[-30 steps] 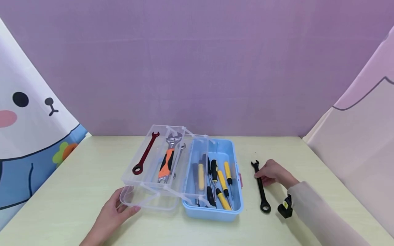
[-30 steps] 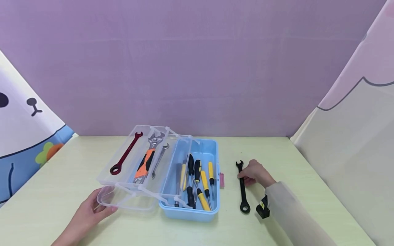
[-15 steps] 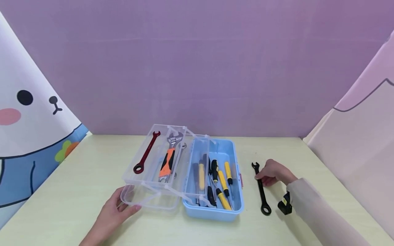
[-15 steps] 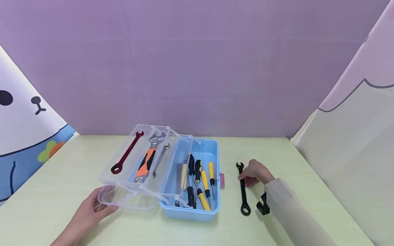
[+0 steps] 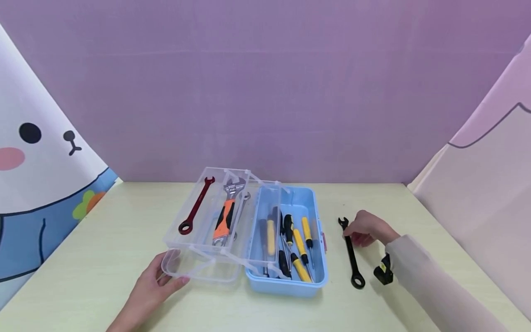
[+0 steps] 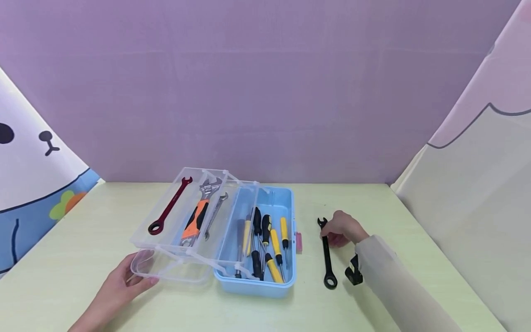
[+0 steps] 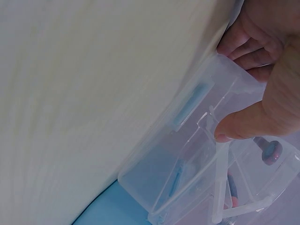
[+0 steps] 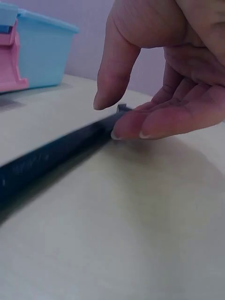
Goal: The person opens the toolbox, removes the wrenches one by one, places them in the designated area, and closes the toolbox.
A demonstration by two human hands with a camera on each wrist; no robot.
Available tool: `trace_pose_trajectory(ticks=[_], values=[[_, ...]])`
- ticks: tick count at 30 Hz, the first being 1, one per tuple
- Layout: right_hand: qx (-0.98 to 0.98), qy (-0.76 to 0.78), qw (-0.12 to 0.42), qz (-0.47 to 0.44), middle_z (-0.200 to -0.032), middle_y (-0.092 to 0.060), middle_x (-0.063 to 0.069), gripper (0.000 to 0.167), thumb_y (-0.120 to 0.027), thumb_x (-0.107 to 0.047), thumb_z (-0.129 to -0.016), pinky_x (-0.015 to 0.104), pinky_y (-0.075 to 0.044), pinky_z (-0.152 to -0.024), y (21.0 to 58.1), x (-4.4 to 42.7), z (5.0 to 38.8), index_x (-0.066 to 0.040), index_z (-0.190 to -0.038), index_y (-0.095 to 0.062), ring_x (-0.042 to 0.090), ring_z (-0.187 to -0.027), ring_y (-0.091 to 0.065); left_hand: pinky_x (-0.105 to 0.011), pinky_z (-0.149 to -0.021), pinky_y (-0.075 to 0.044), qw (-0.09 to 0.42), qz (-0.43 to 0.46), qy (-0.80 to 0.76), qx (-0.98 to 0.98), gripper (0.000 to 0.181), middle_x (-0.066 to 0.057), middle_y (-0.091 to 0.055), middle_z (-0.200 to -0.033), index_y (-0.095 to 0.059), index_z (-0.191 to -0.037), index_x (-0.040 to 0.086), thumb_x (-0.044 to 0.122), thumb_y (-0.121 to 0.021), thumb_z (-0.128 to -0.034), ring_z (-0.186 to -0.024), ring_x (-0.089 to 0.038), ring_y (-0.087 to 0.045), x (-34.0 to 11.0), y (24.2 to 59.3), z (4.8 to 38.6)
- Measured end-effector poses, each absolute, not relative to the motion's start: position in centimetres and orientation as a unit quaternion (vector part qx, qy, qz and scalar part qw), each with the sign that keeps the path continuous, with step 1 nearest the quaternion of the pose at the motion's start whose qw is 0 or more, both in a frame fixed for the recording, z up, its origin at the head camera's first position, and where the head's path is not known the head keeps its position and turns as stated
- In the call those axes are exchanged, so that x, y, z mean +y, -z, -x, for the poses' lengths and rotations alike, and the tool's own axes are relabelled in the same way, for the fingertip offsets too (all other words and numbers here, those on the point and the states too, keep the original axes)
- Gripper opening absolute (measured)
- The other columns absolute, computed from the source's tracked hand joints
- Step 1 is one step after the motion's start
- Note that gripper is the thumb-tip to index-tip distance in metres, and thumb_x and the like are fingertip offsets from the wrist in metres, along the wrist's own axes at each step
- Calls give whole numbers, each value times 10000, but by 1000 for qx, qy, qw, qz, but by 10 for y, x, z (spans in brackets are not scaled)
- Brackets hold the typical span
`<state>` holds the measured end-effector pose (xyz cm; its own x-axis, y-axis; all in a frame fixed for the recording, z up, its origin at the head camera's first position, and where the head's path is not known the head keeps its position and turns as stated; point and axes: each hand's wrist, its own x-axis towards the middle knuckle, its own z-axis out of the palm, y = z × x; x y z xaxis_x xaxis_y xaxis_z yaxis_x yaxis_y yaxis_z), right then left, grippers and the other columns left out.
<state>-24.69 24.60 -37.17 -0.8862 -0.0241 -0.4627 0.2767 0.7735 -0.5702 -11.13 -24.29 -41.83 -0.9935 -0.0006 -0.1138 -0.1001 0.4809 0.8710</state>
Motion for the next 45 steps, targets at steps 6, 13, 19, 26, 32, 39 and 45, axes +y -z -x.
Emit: trace_pose_trajectory(ticks=[6,13,19,26,32,39,45], values=[[917,326,225,-51,-646,-619,37,204,-646,-192,-865,289,-571,-590,358,244,250,-40,-731,-626,144,-587,-589,-374,-1020,-451,56,35,-514,855,805,-287,-298,-1491,-256,-1428,-4,287,-728,-845,-1376,-437,-296,-243,418,112],[921,319,222,-34,-653,-610,22,231,-621,-211,-885,265,-549,-570,344,236,255,-7,-780,-647,127,-586,-572,-374,-1018,-454,56,30,-510,858,799,-299,-293,-1489,-247,-1431,-16,274,-719,-855,-1372,-443,-296,-244,420,114],[921,319,223,-27,-663,-610,17,243,-621,-230,-890,274,-558,-592,330,225,259,-6,-800,-642,122,-596,-582,-391,-1016,-446,56,28,-504,861,794,-315,-288,-1484,-239,-1434,-29,260,-712,-864,-1364,-459,-295,-245,420,115],[920,320,224,-28,-672,-602,10,220,-617,-241,-902,278,-563,-613,313,213,264,-43,-806,-624,114,-595,-576,-396,-1023,-436,59,32,-504,861,790,-307,-292,-1486,-246,-1434,-24,256,-714,-862,-1368,-449,-299,-245,420,116],[920,323,220,-25,-653,-597,11,223,-612,-232,-907,278,-566,-611,301,199,265,-30,-815,-619,118,-584,-588,-397,-1022,-436,61,35,-505,861,798,-301,-297,-1486,-247,-1435,-18,266,-719,-858,-1369,-451,-298,-245,420,117],[924,315,216,-9,-687,-600,26,216,-596,-234,-918,290,-573,-628,292,180,271,-43,-817,-608,125,-594,-588,-401,-1029,-430,59,38,-500,863,807,-290,-303,-1488,-256,-1434,-5,288,-727,-848,-1370,-445,-301,-247,423,120],[922,321,216,-1,-670,-600,18,221,-624,-253,-900,302,-582,-633,286,164,278,-47,-820,-606,134,-591,-604,-406,-1030,-429,59,39,-503,861,801,-290,-310,-1484,-259,-1434,-7,279,-727,-850,-1369,-447,-306,-246,425,122]])
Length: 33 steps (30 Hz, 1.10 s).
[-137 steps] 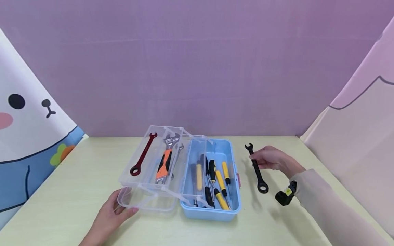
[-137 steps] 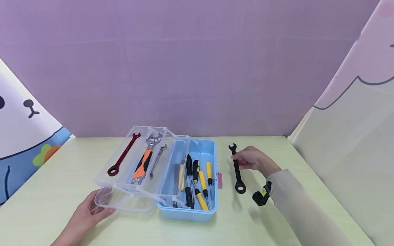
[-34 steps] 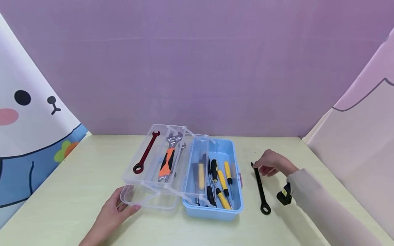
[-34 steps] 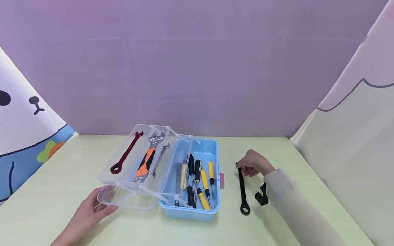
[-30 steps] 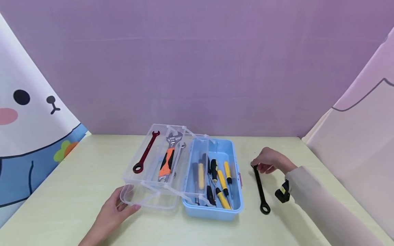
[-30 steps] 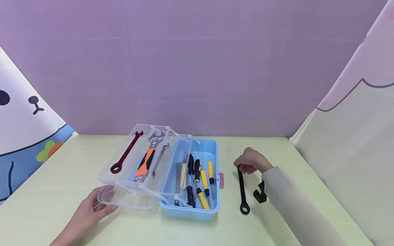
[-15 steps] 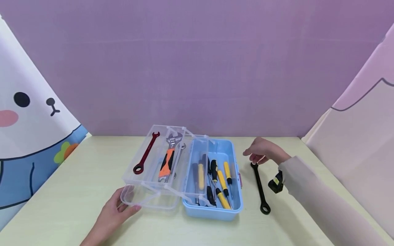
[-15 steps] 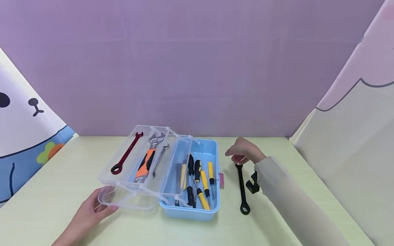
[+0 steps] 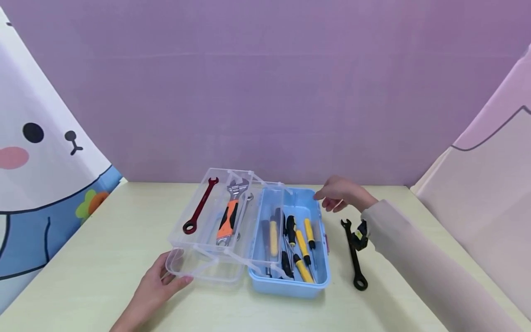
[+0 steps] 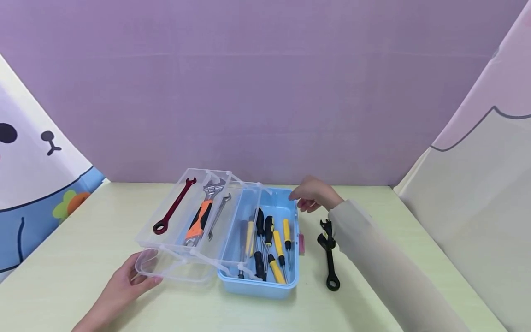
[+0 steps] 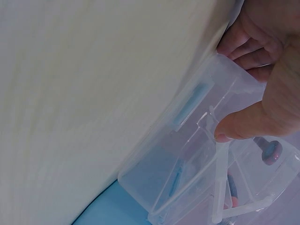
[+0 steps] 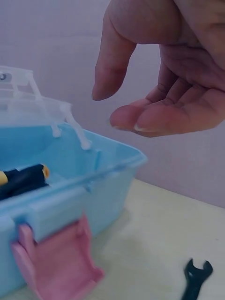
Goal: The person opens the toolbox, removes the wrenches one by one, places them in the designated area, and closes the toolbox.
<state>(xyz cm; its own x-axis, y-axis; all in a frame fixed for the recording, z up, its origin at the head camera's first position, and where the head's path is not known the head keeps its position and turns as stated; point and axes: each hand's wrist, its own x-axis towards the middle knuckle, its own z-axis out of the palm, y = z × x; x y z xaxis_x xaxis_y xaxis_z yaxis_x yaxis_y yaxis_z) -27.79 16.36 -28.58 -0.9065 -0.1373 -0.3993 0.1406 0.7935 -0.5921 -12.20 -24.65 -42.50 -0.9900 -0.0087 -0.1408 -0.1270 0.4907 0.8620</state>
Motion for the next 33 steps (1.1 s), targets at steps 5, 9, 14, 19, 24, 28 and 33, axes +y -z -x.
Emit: trace_pose_trajectory(ticks=[5,9,14,19,24,28,33], values=[[925,313,213,0,-735,-614,49,268,-632,-274,-896,279,-584,-628,282,149,282,-10,-943,-631,154,-633,-601,-403,-1026,-437,56,36,-507,859,791,-294,-311,-1483,-265,-1428,-8,266,-728,-849,-1367,-442,-311,-247,425,123],[925,314,213,1,-752,-611,52,312,-632,-284,-898,241,-567,-592,278,137,284,3,-1020,-626,139,-610,-586,-398,-1020,-446,53,32,-509,858,785,-303,-309,-1481,-266,-1426,-10,260,-727,-851,-1364,-439,-317,-247,425,122],[916,332,224,2,-683,-590,32,297,-636,-276,-903,225,-556,-557,274,123,284,-2,-1015,-610,115,-530,-560,-389,-1014,-459,54,31,-513,856,785,-304,-307,-1482,-264,-1431,-3,261,-724,-853,-1363,-434,-321,-247,425,122],[910,347,226,14,-656,-590,32,260,-652,-258,-895,250,-577,-579,272,111,282,-7,-956,-624,123,-526,-579,-380,-1007,-470,55,31,-514,855,789,-310,-301,-1482,-260,-1434,-3,264,-723,-854,-1360,-438,-321,-247,427,123],[907,353,227,19,-656,-589,45,242,-662,-258,-886,260,-588,-600,273,98,281,-21,-894,-616,139,-531,-581,-374,-999,-481,50,28,-517,854,779,-312,-316,-1474,-269,-1428,-5,255,-725,-852,-1353,-436,-338,-247,427,122],[905,358,229,25,-641,-578,41,226,-665,-249,-882,247,-575,-575,272,88,281,-47,-812,-594,138,-519,-566,-376,-1000,-481,45,28,-513,856,772,-309,-331,-1468,-280,-1425,-2,259,-726,-852,-1351,-433,-349,-247,428,121],[906,356,225,31,-641,-574,36,230,-667,-244,-883,246,-579,-589,272,77,279,-45,-806,-581,136,-524,-563,-378,-1008,-473,34,23,-519,854,757,-301,-341,-1465,-298,-1417,-1,243,-732,-846,-1352,-426,-354,-246,428,119]])
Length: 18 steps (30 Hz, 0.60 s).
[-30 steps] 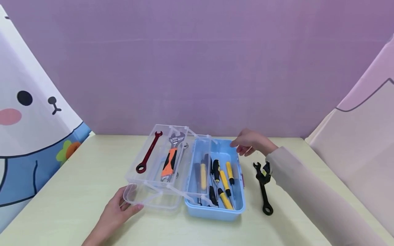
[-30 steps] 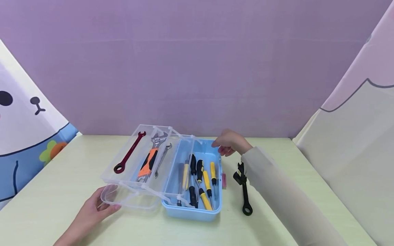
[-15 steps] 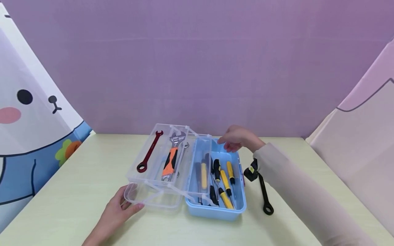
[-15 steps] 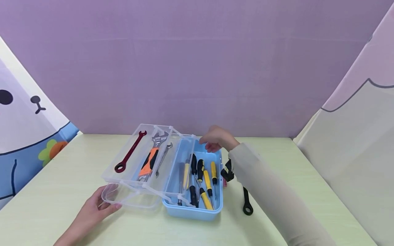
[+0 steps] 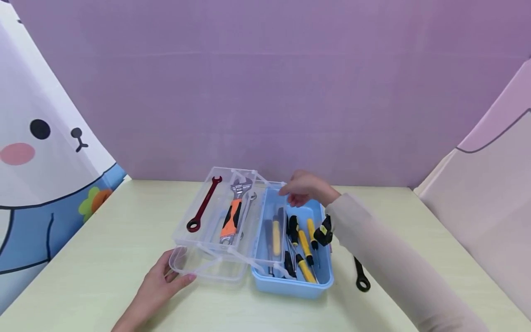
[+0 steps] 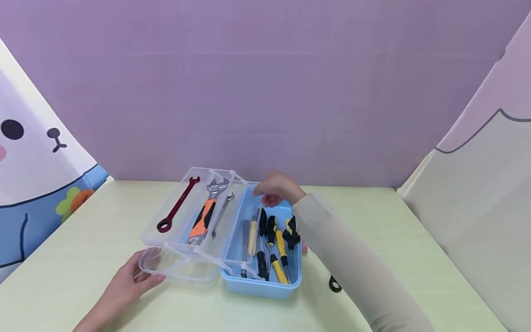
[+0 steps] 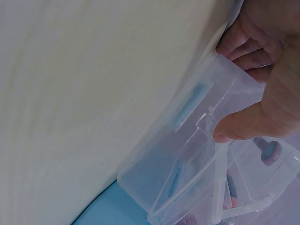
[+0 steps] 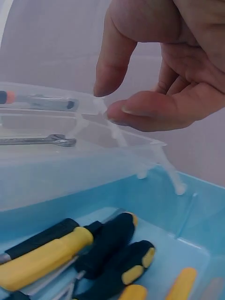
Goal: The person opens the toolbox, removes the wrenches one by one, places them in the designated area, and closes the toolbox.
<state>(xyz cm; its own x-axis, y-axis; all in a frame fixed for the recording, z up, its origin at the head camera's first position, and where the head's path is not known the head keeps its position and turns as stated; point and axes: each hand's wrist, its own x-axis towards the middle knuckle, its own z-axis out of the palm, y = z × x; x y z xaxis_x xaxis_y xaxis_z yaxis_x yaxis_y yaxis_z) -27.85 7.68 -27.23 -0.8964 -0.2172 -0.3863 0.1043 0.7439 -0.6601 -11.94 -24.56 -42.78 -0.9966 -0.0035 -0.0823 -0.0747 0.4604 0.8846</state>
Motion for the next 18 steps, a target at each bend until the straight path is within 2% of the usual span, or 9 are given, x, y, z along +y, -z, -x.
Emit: trace_pose_trajectory(ticks=[4,7,12,18], values=[[902,366,226,33,-643,-570,41,210,-664,-228,-888,259,-587,-612,277,66,277,-30,-889,-594,134,-519,-556,-370,-1016,-464,25,20,-527,849,744,-292,-355,-1459,-314,-1407,-10,212,-739,-838,-1353,-419,-359,-244,425,115],[896,381,228,36,-631,-569,41,229,-658,-210,-889,241,-578,-571,281,59,276,6,-947,-607,128,-501,-553,-364,-1010,-468,25,22,-528,848,750,-297,-353,-1459,-311,-1409,-14,207,-741,-836,-1350,-422,-362,-243,424,114],[879,411,238,28,-615,-572,50,220,-665,-179,-882,214,-540,-487,288,46,275,22,-942,-598,128,-472,-557,-358,-998,-479,24,22,-532,846,745,-302,-354,-1456,-312,-1408,-15,195,-740,-836,-1344,-425,-368,-243,423,112],[883,404,237,6,-633,-593,56,259,-697,-186,-854,214,-545,-488,297,32,273,10,-988,-595,135,-489,-580,-360,-998,-479,26,22,-532,846,749,-304,-350,-1457,-308,-1409,-17,204,-738,-837,-1345,-428,-367,-241,422,111]])
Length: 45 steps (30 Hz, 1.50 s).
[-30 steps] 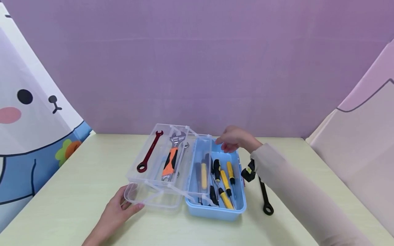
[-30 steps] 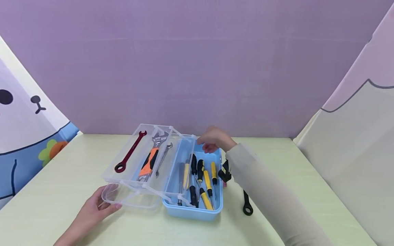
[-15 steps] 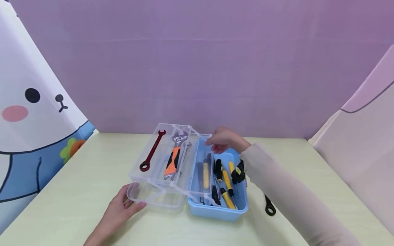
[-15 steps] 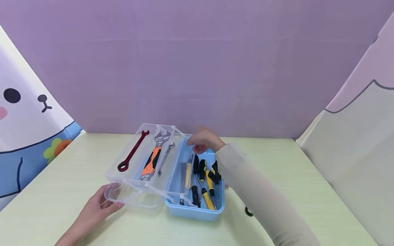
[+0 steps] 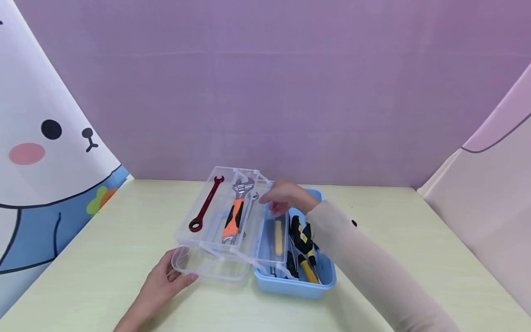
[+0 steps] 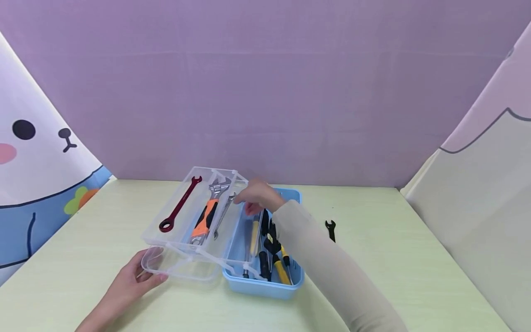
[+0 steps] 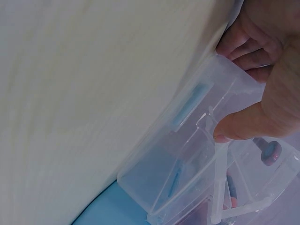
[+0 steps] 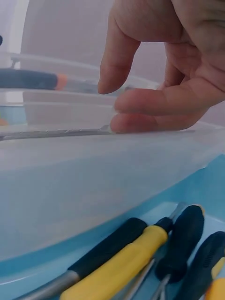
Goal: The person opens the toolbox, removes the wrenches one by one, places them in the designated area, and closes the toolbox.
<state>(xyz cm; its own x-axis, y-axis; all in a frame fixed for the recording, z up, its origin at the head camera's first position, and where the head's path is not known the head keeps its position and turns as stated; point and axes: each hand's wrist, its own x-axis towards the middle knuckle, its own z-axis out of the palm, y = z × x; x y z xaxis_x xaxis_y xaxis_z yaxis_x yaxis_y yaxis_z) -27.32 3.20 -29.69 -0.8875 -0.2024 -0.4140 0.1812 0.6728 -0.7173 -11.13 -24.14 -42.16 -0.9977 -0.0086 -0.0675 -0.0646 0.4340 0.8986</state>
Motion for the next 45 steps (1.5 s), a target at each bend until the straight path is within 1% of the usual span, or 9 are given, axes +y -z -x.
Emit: trace_pose_trajectory(ticks=[6,11,16,19,24,27,31,33,45], values=[[881,396,259,13,-603,-572,41,303,-691,-193,-856,205,-512,-456,303,25,271,36,-1020,-579,125,-460,-544,-365,-1006,-474,22,16,-532,847,738,-304,-364,-1449,-319,-1401,-17,202,-740,-836,-1341,-426,-378,-240,423,111],[894,371,250,21,-585,-574,35,240,-699,-223,-847,236,-535,-479,308,20,268,-8,-864,-595,122,-452,-536,-366,-1004,-476,20,16,-528,849,737,-300,-371,-1446,-322,-1401,-15,206,-741,-835,-1337,-426,-386,-240,424,112],[916,329,227,27,-546,-540,17,289,-693,-284,-855,244,-490,-470,312,16,266,-53,-722,-581,115,-438,-489,-357,-1002,-482,21,15,-533,846,736,-299,-360,-1453,-314,-1406,-11,209,-733,-843,-1339,-424,-382,-241,425,110],[924,314,215,26,-533,-518,11,316,-689,-301,-852,236,-459,-451,314,13,265,-78,-677,-549,114,-434,-465,-353,-1001,-484,21,14,-534,845,737,-303,-358,-1453,-312,-1409,-10,207,-732,-844,-1337,-422,-383,-241,426,110],[936,297,186,28,-503,-497,9,374,-699,-335,-841,289,-528,-508,318,10,263,-102,-616,-514,121,-418,-457,-352,-997,-487,21,13,-533,846,739,-307,-358,-1451,-312,-1409,-8,211,-733,-843,-1331,-425,-391,-240,426,110],[939,292,176,36,-473,-452,1,410,-701,-340,-839,285,-479,-467,320,10,261,-116,-571,-486,127,-405,-423,-351,-996,-488,20,12,-533,846,735,-307,-361,-1450,-315,-1408,-6,208,-732,-844,-1330,-425,-394,-240,426,109],[939,295,175,33,-449,-375,-14,435,-708,-328,-829,242,-349,-400,321,8,260,-136,-544,-441,126,-391,-375,-351,-995,-490,19,11,-531,847,730,-308,-366,-1446,-318,-1407,-7,209,-732,-844,-1327,-424,-399,-240,425,109],[939,295,173,31,-440,-355,-20,446,-713,-332,-824,234,-327,-384,321,7,260,-143,-539,-427,121,-380,-357,-350,-990,-494,17,11,-532,847,729,-310,-368,-1443,-319,-1406,-8,207,-731,-844,-1323,-426,-403,-239,425,109],[944,290,157,26,-443,-379,-16,445,-746,-361,-791,237,-349,-373,325,6,263,-143,-537,-453,130,-391,-388,-349,-978,-506,28,20,-528,848,735,-301,-358,-1454,-311,-1414,5,223,-727,-849,-1329,-422,-397,-240,425,110]])
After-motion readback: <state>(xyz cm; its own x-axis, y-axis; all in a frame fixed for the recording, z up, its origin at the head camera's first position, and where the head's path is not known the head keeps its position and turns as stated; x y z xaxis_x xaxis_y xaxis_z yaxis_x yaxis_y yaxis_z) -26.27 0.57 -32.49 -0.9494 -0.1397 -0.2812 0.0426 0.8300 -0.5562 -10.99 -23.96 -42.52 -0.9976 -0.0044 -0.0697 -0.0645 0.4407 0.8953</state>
